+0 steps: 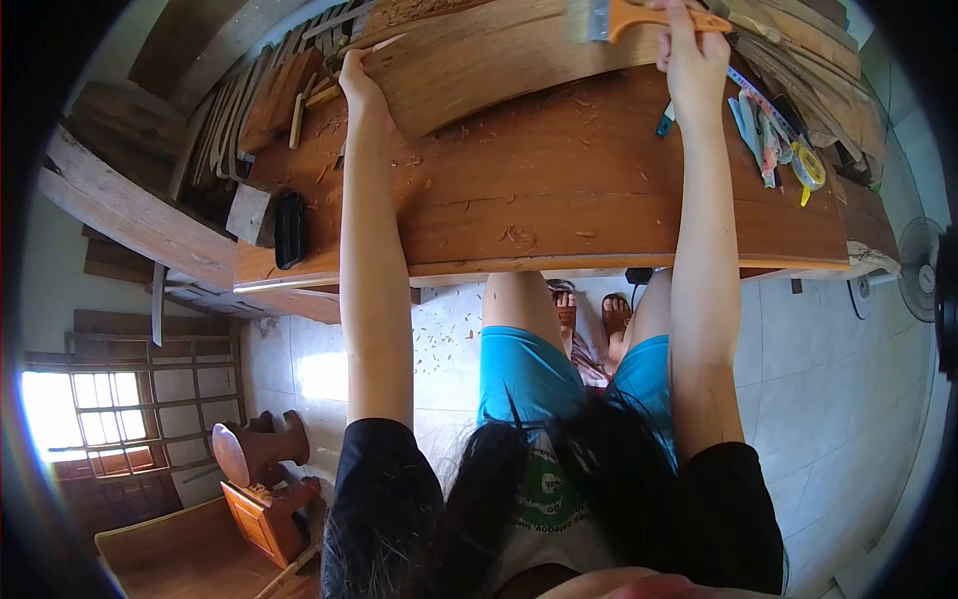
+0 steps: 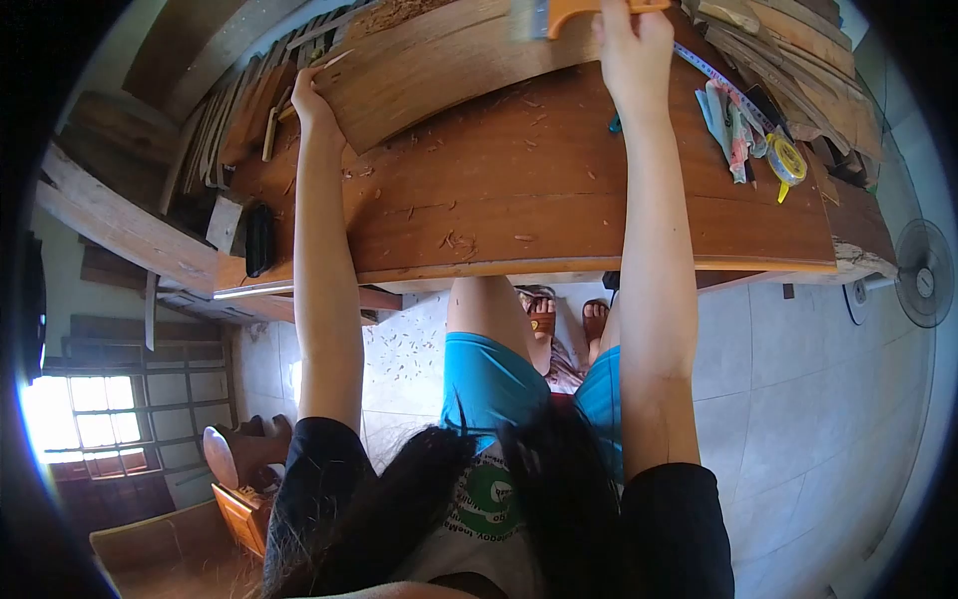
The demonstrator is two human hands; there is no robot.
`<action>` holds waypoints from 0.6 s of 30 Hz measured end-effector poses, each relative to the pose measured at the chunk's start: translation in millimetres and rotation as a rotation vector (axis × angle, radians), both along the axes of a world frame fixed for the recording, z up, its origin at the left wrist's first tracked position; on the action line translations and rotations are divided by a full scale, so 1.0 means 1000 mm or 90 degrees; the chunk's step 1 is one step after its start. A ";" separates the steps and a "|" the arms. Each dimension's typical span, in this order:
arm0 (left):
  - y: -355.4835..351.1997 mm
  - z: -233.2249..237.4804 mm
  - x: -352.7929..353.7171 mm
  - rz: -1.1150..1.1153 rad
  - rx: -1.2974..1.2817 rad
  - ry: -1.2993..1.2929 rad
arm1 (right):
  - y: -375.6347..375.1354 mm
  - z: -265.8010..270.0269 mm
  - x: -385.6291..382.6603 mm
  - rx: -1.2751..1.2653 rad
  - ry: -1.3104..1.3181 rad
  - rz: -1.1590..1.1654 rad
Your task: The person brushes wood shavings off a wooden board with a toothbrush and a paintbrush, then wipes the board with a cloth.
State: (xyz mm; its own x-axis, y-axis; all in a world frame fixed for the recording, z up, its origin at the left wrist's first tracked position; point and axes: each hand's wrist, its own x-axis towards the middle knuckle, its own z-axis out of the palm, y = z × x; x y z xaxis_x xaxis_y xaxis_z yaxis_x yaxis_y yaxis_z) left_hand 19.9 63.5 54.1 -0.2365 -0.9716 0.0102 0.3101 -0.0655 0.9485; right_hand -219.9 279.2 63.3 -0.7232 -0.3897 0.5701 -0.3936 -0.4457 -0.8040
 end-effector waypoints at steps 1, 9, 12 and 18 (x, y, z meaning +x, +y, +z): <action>-0.001 -0.001 0.000 -0.003 0.005 0.004 | 0.002 0.001 -0.001 -0.016 0.018 -0.060; 0.024 0.013 0.002 -0.059 -0.029 0.020 | 0.001 0.005 0.015 0.047 0.249 -0.345; 0.028 0.014 0.000 -0.043 -0.041 0.018 | -0.004 0.004 0.031 0.108 0.277 -0.296; 0.013 0.003 -0.004 -0.081 -0.109 0.006 | -0.014 -0.005 0.062 0.049 0.310 -0.032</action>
